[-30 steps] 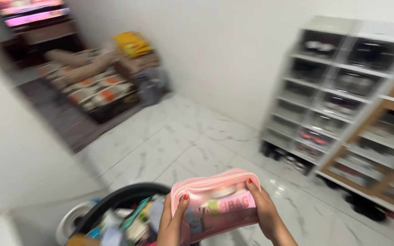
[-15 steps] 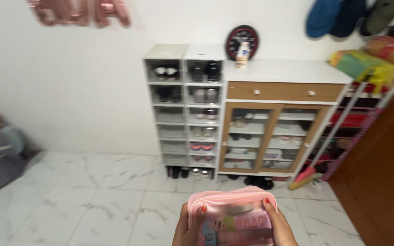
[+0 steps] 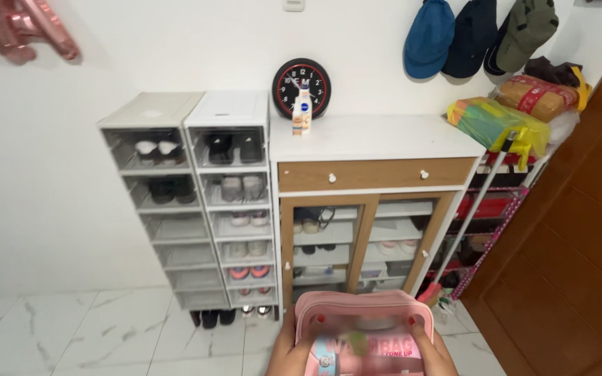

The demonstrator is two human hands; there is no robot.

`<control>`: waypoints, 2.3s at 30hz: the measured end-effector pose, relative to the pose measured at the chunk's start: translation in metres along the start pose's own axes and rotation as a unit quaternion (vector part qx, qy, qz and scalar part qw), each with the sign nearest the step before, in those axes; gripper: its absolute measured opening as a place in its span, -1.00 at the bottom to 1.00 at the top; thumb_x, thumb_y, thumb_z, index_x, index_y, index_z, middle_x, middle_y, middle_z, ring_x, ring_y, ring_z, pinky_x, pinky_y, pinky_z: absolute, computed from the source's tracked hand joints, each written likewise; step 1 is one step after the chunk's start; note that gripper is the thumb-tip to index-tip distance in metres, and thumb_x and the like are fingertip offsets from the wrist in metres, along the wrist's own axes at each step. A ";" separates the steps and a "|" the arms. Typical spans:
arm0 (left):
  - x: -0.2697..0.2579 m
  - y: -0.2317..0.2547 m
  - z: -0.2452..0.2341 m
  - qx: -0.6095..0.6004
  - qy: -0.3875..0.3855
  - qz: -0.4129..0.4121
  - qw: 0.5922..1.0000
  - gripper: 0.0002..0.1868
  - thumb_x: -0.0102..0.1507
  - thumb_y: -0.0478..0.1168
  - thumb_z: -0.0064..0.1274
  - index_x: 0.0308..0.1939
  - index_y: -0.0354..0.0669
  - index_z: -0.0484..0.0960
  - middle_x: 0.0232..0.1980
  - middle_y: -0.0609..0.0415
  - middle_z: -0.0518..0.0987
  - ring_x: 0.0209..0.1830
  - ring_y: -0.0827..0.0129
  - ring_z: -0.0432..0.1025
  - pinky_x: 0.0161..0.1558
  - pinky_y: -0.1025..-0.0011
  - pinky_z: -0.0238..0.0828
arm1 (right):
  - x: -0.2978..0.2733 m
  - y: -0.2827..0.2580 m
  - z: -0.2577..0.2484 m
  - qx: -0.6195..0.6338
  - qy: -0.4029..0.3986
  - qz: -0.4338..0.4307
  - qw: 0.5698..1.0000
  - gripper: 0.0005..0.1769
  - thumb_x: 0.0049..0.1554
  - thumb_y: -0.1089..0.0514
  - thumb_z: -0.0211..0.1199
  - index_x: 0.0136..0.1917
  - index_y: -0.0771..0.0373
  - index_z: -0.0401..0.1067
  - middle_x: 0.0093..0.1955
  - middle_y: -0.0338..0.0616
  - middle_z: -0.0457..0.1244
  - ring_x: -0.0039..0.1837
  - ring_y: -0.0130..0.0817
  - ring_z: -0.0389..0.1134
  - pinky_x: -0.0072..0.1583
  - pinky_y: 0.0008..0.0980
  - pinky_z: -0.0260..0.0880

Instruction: The person picks up a small yellow card from a shoe rack and places it in a bin, then retrieves several cosmetic bottles, a wall clock, and a pink pouch one by one from the bin and arranges them on top of a white cabinet.

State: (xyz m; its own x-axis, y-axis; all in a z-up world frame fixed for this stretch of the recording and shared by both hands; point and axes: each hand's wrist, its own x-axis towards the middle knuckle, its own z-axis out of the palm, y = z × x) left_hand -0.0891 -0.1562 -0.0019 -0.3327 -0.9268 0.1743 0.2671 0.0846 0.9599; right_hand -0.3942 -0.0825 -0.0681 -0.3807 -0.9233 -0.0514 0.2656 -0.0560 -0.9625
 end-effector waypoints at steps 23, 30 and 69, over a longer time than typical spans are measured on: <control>0.531 0.007 0.047 0.041 -0.040 0.109 0.992 -0.45 0.33 0.05 -0.01 0.24 -0.30 0.50 0.19 -0.11 0.57 0.23 0.22 0.43 0.30 0.33 0.24 | 0.482 -0.135 0.038 0.014 0.076 -0.116 0.990 -0.24 0.10 -0.01 0.27 0.49 0.33 0.20 0.37 0.02 0.26 0.39 -0.19 0.26 0.34 -0.15 0.25; 0.679 -0.051 0.057 0.124 0.030 0.200 0.971 -0.47 0.32 -0.02 0.05 0.26 -0.29 0.49 0.17 -0.16 0.52 0.20 0.15 0.49 0.26 0.29 0.32 | 0.664 -0.138 -0.007 -0.080 0.009 -0.160 0.984 -0.24 0.10 0.02 0.28 0.48 0.36 0.20 0.39 0.06 0.28 0.46 -0.18 0.25 0.45 -0.19 0.14; 0.770 -0.036 0.054 0.324 0.152 0.189 0.914 -0.45 0.48 -0.14 -0.40 0.55 -0.20 0.10 0.59 -0.29 0.02 0.60 -0.15 -0.07 0.50 0.05 -0.14 | 0.779 -0.179 0.099 -0.160 -0.133 -0.054 0.977 -0.17 0.09 0.04 0.34 0.55 0.00 0.07 0.31 -0.29 0.22 0.33 -0.44 0.20 0.21 -0.39 0.29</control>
State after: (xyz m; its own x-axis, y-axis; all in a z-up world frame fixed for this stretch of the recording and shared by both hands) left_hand -0.4041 -0.8528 0.1092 -0.0351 -0.8372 0.5457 -0.3141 0.5276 0.7892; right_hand -0.6507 -0.8289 0.0907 -0.1371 -0.9869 0.0847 -0.0690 -0.0757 -0.9947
